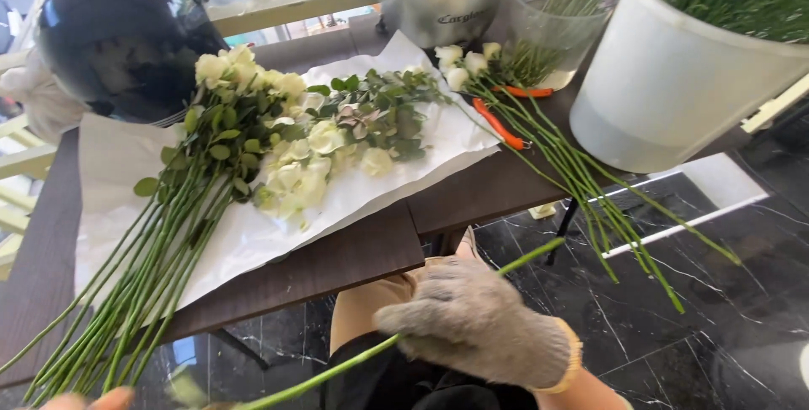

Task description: The person strips outer petals from white roses by hand and using a gloved hand to prepare them for an arrangement.

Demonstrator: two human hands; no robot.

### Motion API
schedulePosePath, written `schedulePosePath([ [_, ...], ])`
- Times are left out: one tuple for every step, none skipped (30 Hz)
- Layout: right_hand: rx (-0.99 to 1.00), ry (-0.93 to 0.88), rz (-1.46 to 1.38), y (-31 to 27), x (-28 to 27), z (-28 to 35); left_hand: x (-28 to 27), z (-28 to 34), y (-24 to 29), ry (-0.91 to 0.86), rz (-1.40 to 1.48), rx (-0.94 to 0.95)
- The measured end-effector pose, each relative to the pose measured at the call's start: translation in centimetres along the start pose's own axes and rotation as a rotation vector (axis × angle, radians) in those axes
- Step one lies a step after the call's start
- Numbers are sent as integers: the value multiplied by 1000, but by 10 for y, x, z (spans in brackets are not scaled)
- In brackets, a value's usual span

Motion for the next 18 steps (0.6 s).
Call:
schedulePosePath([
  [4, -1, 11, 6, -8, 10, 25, -22, -30, 13, 10, 48],
  [59, 0, 87, 13, -17, 21, 56, -35, -54, 30, 22, 98],
  [113, 0, 162, 20, -25, 31, 91, -43, -70, 48, 33, 148],
  [119, -3, 168, 28, -33, 42, 112, -64, -85, 47, 41, 145],
  [164, 13, 284, 36, -43, 53, 127, -84, -99, 248, -136, 150],
  [205, 28, 398, 44, -52, 63, 144, -102, -111, 449, -316, 155],
  [208, 25, 402, 45, -62, 59, 147, -109, -114, 449, -311, 154],
  [349, 98, 271, 51, -72, 56, 149, -116, -116, 538, -507, 123],
  [488, 170, 136, 57, -82, 53, 151, -122, -117, 626, -702, 87],
  [485, 172, 134, 71, -88, 58, 152, -123, -119, 626, -705, 90],
  [512, 184, 369, 85, -95, 63, 152, -123, -119, 649, -836, 70],
  [535, 189, 601, 98, -101, 68, 153, -121, -119, 677, -967, 49],
  [532, 188, 595, 119, -102, 75, 152, -122, -116, 682, -971, 51],
  [653, 195, 743, 142, -104, 82, 150, -121, -114, 692, -1146, -44],
  [774, 202, 891, 165, -106, 90, 148, -121, -112, 697, -1318, -144],
  [765, 199, 878, 172, -103, 83, 128, -114, -109, 711, -1326, -141],
  [1035, -134, 1044, 185, -98, 82, 108, -107, -106, 690, -1557, -196],
  [1285, -477, 1198, 198, -95, 80, 88, -102, -101, 665, -1788, -246],
])
Point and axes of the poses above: each hand's wrist, its own z-axis away from the middle knuckle, its own x-axis out of the palm, y = z × x, the point moved 3 cm from there along -z, towards the middle knuckle, and after that the axes turned 1 degree about y, right-handed, at the moved point
